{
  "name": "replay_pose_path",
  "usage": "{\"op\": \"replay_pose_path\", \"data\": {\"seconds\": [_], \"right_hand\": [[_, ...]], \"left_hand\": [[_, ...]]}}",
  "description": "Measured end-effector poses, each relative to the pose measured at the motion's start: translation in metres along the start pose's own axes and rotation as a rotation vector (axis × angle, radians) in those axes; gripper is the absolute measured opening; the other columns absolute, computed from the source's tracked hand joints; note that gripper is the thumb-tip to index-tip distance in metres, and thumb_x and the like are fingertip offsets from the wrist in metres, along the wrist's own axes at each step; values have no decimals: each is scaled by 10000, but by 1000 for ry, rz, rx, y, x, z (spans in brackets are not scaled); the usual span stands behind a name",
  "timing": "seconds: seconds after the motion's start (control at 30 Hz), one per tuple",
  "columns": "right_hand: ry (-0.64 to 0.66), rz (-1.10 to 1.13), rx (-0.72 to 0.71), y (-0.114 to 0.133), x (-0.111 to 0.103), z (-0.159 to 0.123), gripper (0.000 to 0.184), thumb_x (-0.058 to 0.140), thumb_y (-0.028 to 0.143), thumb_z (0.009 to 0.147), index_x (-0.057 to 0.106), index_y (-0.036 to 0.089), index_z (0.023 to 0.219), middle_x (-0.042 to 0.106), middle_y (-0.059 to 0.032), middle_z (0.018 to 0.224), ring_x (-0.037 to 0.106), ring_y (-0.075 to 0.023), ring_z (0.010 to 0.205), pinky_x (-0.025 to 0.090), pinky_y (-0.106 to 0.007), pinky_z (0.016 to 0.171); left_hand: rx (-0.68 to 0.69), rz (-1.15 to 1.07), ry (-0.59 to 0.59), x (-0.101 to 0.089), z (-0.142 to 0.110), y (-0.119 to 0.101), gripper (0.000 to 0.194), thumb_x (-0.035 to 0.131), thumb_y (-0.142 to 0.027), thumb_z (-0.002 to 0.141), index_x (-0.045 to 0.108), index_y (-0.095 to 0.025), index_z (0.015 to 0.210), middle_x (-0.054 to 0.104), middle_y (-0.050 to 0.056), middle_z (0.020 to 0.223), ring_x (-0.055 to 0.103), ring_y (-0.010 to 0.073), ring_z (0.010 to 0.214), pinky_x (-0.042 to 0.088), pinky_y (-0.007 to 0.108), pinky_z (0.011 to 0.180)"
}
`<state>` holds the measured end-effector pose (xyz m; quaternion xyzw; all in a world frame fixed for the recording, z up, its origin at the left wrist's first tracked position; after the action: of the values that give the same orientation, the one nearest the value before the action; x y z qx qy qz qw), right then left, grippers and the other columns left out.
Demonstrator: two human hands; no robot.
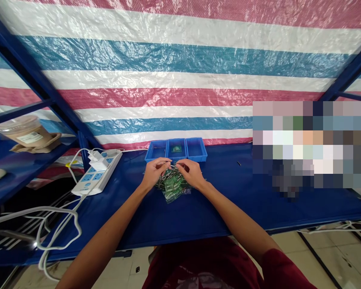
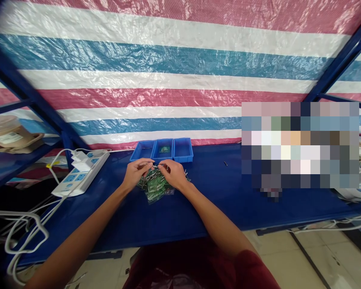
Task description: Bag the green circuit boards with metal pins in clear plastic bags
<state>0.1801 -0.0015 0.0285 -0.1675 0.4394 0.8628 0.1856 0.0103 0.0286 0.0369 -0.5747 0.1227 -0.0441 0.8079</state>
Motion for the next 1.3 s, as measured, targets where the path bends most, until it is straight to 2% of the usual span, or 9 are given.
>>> {"op": "replay_pose_path", "data": {"seconds": [0.13,0.33,0.53,0.67,0.73,0.87,0.97,1.1,1.3], "right_hand": [[61,-12,-37,-2,4,0,260,518,389,899,674,182,924,667,-43,781,554,-140,617,435,-253,639],[46,1,-65,-2,4,0,260,485,375,914,655,181,877,663,-44,765,562,-144,636,432,-250,641],[-24,-14,-37,3,-3,0,289,435,352,933,641,174,836,660,-44,764,547,-139,625,414,-252,636],[-33,-32,-5,3,-4,0,307,419,351,936,648,175,831,653,-36,737,537,-139,611,401,-252,625],[-42,-28,3,2,-3,0,316,406,350,940,655,175,854,656,-37,743,538,-142,613,399,-254,626],[-54,-7,2,-2,-3,0,314,401,345,940,659,177,882,663,-38,757,538,-144,606,394,-257,619],[-48,-10,2,-3,-2,0,311,403,342,938,658,177,870,659,-37,743,535,-143,598,387,-257,610],[-40,-9,-9,-2,-2,0,317,396,342,940,652,178,853,661,-40,753,536,-144,611,390,-255,621],[-26,-10,-11,-2,-2,1,318,398,341,940,653,178,841,656,-36,738,537,-142,610,385,-250,614]], "left_hand": [[7,-12,5,0,-2,0,298,684,-391,778,671,-132,923,673,32,647,430,60,364,350,204,381],[7,25,53,3,-3,-2,336,653,-421,804,657,-129,969,685,43,669,437,63,379,374,200,395],[69,168,10,-3,-3,-10,298,642,-427,804,648,-135,750,621,20,613,430,67,435,366,194,434],[18,140,26,-4,-1,-9,308,659,-426,784,631,-137,682,563,-3,550,411,63,425,327,190,419],[-50,14,-27,-5,1,-6,305,669,-427,773,620,-139,687,529,-16,515,379,53,392,284,188,392],[-212,-259,-225,-15,7,7,308,711,-425,728,603,-136,716,463,-46,473,296,26,346,191,170,354],[-297,-383,-316,-23,10,17,326,757,-406,671,603,-129,747,462,-53,485,292,14,344,162,152,347],[-313,-418,-368,-31,11,23,332,781,-374,638,607,-123,765,461,-57,486,302,12,347,158,143,341],[-327,-383,-367,-28,10,19,330,772,-385,652,615,-118,766,468,-50,488,305,13,351,154,148,349]]}}
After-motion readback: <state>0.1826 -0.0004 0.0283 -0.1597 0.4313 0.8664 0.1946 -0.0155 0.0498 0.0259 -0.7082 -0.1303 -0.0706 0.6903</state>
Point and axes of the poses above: each hand's wrist, its own z-axis towards the middle knuckle, its own x-axis out of the palm, y = z × x, the point moved 3 cm from there along z, towards the middle knuckle
